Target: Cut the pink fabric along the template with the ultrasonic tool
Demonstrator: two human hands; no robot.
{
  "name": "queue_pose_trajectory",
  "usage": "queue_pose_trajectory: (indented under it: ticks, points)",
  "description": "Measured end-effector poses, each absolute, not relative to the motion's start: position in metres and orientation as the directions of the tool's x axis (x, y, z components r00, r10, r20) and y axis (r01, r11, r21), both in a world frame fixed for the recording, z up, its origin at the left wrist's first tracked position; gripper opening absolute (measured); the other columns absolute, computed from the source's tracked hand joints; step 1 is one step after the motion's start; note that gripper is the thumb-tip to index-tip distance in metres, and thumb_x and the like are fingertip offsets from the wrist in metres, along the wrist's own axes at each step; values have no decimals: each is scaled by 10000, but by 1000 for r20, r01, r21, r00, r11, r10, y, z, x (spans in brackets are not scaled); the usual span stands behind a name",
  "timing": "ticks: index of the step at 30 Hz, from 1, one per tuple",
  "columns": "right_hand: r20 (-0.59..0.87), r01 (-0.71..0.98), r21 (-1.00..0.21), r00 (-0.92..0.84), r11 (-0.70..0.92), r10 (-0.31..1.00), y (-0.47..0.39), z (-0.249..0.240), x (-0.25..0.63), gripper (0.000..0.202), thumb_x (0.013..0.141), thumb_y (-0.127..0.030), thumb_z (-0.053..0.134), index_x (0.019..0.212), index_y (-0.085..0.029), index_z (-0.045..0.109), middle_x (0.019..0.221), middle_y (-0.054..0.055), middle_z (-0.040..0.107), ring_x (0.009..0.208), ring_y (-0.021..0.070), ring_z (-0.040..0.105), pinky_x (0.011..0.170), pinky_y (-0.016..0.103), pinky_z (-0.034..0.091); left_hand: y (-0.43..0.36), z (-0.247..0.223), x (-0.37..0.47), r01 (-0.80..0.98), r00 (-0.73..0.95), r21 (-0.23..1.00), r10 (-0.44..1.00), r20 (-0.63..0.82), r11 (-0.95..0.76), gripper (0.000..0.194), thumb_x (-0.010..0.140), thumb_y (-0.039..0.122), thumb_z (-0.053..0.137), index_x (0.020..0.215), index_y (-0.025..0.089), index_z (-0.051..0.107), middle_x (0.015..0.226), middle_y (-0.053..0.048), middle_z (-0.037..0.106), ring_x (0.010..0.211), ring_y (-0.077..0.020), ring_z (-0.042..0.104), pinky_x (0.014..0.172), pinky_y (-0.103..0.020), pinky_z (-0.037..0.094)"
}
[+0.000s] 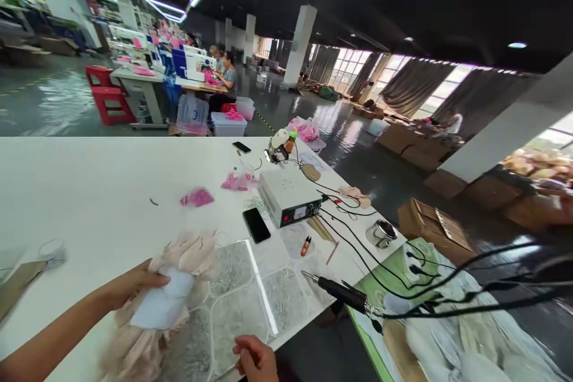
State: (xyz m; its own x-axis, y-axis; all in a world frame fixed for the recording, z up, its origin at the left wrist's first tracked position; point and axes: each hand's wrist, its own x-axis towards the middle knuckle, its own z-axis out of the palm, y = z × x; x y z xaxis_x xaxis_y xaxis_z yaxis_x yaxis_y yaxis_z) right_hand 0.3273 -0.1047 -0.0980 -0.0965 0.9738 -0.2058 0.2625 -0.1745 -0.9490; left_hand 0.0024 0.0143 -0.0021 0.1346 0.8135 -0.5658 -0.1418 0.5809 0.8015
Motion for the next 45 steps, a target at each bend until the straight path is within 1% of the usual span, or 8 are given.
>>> queue_pose_trajectory:
  ticks: [4, 9, 17, 22, 27, 34, 38, 45]
  points:
    - [-7, 261, -964, -239, 58, 971, -37, -59, 297, 203, 895, -306, 557, 959, -205, 721, 916, 51, 718, 825, 169, 681, 744, 292, 548, 30, -12, 30, -305, 247, 744, 804, -541, 594, 614, 506, 329, 904, 1019, 117, 643, 940, -112, 723, 857, -287, 694, 799, -431, 554]
    - [208, 387, -832, -448, 398, 869, 48, -26, 287, 234, 866, -170, 533, 1028, -211, 697, 984, 69, 666, 868, 167, 642, 763, 285, 527, 33, -25, 78, -511, 229, 677, 843, -487, 530, 455, 677, 273, 839, 1056, 107, 651, 983, -105, 719, 881, -248, 695, 839, -430, 554]
    - [202, 310, -574, -843, 758, 499, 123, -39, 309, 110, 885, -135, 551, 865, -191, 643, 909, 73, 648, 838, 199, 583, 725, 310, 476, 48, -28, 149, -650, -58, 615, 778, -626, 446, 259, 843, 134, 714, 1090, 103, 639, 994, -83, 699, 844, -205, 693, 775, -386, 590]
    - [138, 249, -484, -925, 839, 354, 139, -27, 301, 136, 893, -122, 475, 884, -143, 609, 904, 113, 633, 871, 218, 545, 778, 345, 453, 56, -25, 154, -689, -179, 589, 688, -703, 423, 250, 872, 79, 665, 1117, 104, 621, 1003, -71, 682, 832, -184, 685, 745, -348, 597]
    - [130, 36, -474, -985, 880, 110, 127, -11, 298, 48, 845, -195, 538, 840, -178, 583, 755, 28, 620, 807, 180, 533, 835, 301, 426, 44, -11, 107, -741, -331, 577, 560, -760, 344, 161, 945, 186, 606, 1070, 86, 627, 922, -70, 686, 727, -153, 678, 655, -291, 592]
    - [41, 153, -464, -980, 872, 194, 146, -26, 302, 186, 894, -110, 463, 919, -150, 643, 799, 62, 708, 738, 179, 591, 736, 311, 418, -6, 17, 68, -782, -466, 600, 477, -745, 171, 371, 866, 90, 625, 1234, 45, 605, 949, -169, 727, 774, -277, 719, 602, -322, 611]
    - [9, 162, -480, -982, 862, 190, 164, -25, 296, 192, 923, -162, 472, 933, -166, 663, 842, 44, 726, 769, 164, 618, 764, 305, 442, -25, 32, 64, -781, -510, 615, 456, -729, 111, 433, 869, 54, 578, 1301, 74, 570, 990, -144, 733, 811, -272, 724, 580, -289, 611]
    - [26, -102, -550, -994, 829, -105, 66, -24, 265, 149, 824, -190, 588, 930, -234, 684, 868, -35, 742, 796, 117, 647, 668, 184, 454, -2, 52, 51, -775, -566, 632, 433, -702, 11, 363, 872, 64, 610, 1234, 92, 616, 923, -110, 742, 763, -229, 726, 631, -263, 613]
